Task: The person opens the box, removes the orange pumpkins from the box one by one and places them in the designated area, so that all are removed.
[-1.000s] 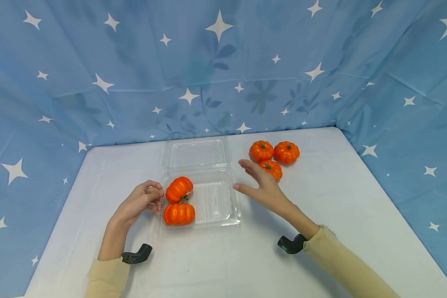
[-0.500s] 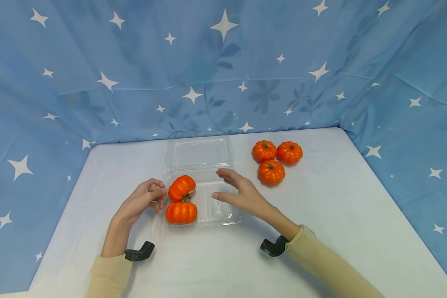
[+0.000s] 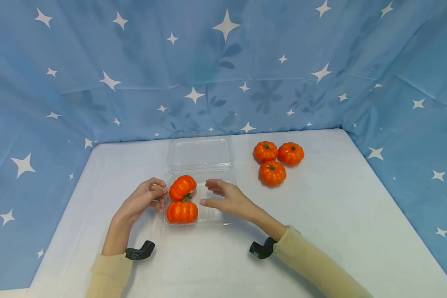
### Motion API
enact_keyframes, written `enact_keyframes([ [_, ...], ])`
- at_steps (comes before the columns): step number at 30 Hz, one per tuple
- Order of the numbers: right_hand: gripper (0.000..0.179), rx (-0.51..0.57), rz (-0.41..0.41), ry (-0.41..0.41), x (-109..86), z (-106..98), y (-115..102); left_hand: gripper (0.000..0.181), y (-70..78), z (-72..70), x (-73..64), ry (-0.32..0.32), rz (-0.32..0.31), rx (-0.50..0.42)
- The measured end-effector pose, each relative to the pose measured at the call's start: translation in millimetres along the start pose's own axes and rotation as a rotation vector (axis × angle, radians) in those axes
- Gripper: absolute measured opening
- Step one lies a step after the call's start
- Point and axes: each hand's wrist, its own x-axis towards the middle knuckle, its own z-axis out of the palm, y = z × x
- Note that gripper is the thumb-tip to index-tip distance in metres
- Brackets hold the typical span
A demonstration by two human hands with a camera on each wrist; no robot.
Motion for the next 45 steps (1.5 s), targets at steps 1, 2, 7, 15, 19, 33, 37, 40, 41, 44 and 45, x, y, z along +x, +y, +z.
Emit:
enact_keyframes([
  [1,0.074,-0.007,0.012,-0.008,1.4,2,-1,0.029,0.0,0.1,0.3,-0.001,-0.002,0.001],
  [2,0.073,-0.013,0.018,-0.015,2.8,5,-1,0.029,0.1,0.3,0.7,-0.002,-0.002,0.002],
  [7,0.074,-0.030,0.063,-0.054,9.7,16,-5,0.029,0.0,0.7,2.4,-0.005,0.005,0.008],
  [15,0.074,-0.099,0.109,-0.105,19.5,35,-8,0.028,0.1,0.7,0.8,-0.006,-0.001,0.013],
  [19,0.073,-0.117,0.108,-0.107,22.8,42,-9,0.028,-0.5,0.6,1.1,-0.008,0.007,0.008],
  [33,0.066,-0.160,0.104,-0.123,25.6,45,-11,0.028,-1.7,0.5,1.6,-0.006,0.010,0.011],
  [37,0.060,-0.159,0.108,-0.143,26.0,44,-11,0.028,-1.1,0.4,1.1,-0.005,0.008,0.014],
  [40,0.059,-0.155,0.112,-0.155,26.3,44,-11,0.028,-1.0,0.3,1.0,-0.005,0.007,0.017],
  [41,0.059,-0.152,0.116,-0.156,26.3,43,-11,0.028,-1.0,0.3,1.1,-0.006,0.007,0.017],
  [44,0.061,-0.138,0.132,-0.157,26.2,43,-10,0.028,-1.1,0.4,1.7,-0.006,0.006,0.015],
  [45,0.061,-0.131,0.137,-0.156,26.1,43,-10,0.029,-1.1,0.5,2.0,-0.006,0.006,0.014],
])
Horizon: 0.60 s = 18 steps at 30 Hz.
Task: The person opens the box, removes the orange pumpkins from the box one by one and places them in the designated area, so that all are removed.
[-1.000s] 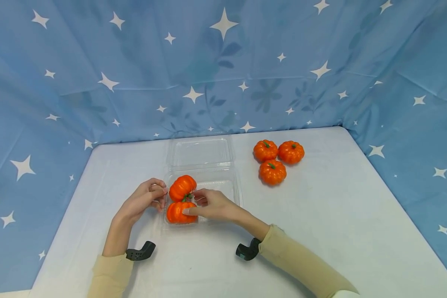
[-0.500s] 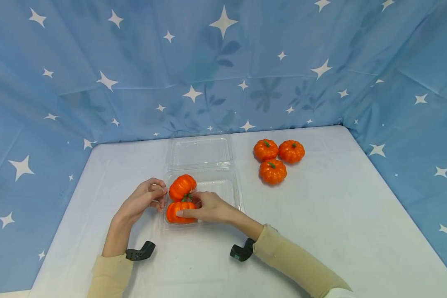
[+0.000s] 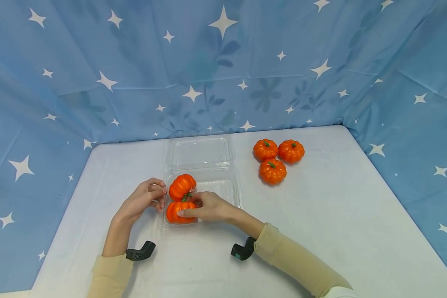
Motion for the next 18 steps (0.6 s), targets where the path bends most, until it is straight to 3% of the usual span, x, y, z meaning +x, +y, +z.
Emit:
enact_keyframes([
  [18,0.060,0.063,0.001,-0.008,-14.8,-10,-1,0.029,-1.2,0.5,0.7,0.005,0.004,0.001],
])
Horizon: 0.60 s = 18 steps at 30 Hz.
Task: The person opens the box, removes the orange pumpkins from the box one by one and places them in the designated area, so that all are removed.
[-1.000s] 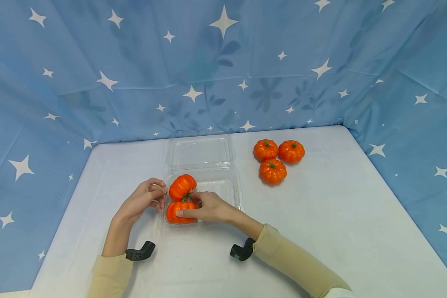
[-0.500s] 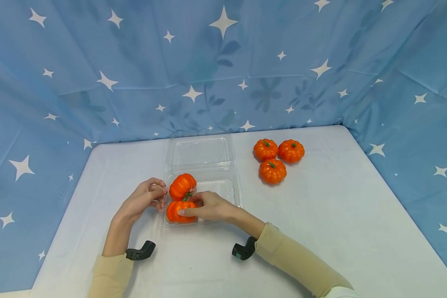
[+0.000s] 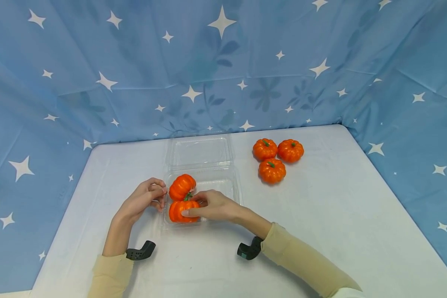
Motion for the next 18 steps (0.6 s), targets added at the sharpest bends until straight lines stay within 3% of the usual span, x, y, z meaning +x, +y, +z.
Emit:
enact_keyframes([
  [10,0.060,0.029,-0.153,-0.019,-12.9,-5,-2,0.031,1.0,0.6,0.2,-0.002,-0.008,0.001],
  [18,0.071,-0.048,-0.268,0.051,-18.2,-4,2,0.030,2.4,0.7,-1.5,-0.002,-0.009,0.005],
])
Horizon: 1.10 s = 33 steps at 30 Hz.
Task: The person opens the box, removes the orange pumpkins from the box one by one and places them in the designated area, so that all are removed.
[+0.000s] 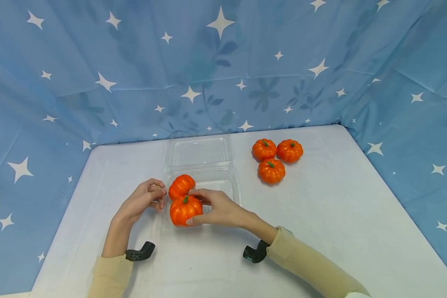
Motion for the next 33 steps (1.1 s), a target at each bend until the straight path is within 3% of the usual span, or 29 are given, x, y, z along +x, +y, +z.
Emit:
enact_keyframes([
  [33,0.074,-0.098,-0.179,0.191,-20.0,-25,22,0.029,0.1,-1.0,0.7,-0.004,0.004,-0.013],
])
